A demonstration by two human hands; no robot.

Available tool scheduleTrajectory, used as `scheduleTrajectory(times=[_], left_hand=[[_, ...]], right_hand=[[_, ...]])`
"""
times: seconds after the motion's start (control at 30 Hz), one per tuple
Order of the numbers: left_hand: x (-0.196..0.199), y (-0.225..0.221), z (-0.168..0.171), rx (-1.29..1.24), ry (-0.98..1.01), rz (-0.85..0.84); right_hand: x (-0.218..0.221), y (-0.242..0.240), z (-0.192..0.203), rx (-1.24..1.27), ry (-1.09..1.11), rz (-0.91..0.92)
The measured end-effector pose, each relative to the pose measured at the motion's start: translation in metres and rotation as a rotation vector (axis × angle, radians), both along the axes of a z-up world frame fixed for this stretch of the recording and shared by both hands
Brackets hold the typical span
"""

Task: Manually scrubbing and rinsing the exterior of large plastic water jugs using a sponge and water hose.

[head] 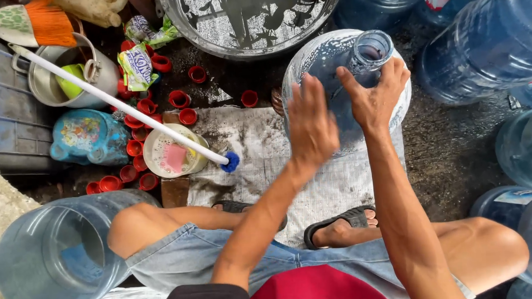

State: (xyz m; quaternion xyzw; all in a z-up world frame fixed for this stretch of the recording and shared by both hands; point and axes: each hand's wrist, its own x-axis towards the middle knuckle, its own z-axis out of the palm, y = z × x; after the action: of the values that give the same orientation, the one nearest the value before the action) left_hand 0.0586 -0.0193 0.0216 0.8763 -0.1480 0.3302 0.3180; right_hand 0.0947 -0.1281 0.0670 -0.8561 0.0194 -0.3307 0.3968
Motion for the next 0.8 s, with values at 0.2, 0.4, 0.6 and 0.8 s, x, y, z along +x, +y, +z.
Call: scheduleTrajectory(times=[0.2,0.4,0.6,0.8], left_hand=[[0.071,0.037,0.003,-0.162,0.696,0.007],[-0.030,-0.006,0.012,0.011,0.296,-0.126],[0.070,0.018,-0.004,-0.038,0.349,-0.009],[0.098,0.029,-0.002,-0.089,0.726,-0.178]], right_hand=[[-0.006,0.009,0.013,-0.030,0.024,0.007],[-0.002,0.002,0.000,0.027,0.040,-0.015],[-0.005,0.001,-0.001,0.041,0.062,-0.006],[-0.002,0.002,0.002,0.059,0.072,-0.032]])
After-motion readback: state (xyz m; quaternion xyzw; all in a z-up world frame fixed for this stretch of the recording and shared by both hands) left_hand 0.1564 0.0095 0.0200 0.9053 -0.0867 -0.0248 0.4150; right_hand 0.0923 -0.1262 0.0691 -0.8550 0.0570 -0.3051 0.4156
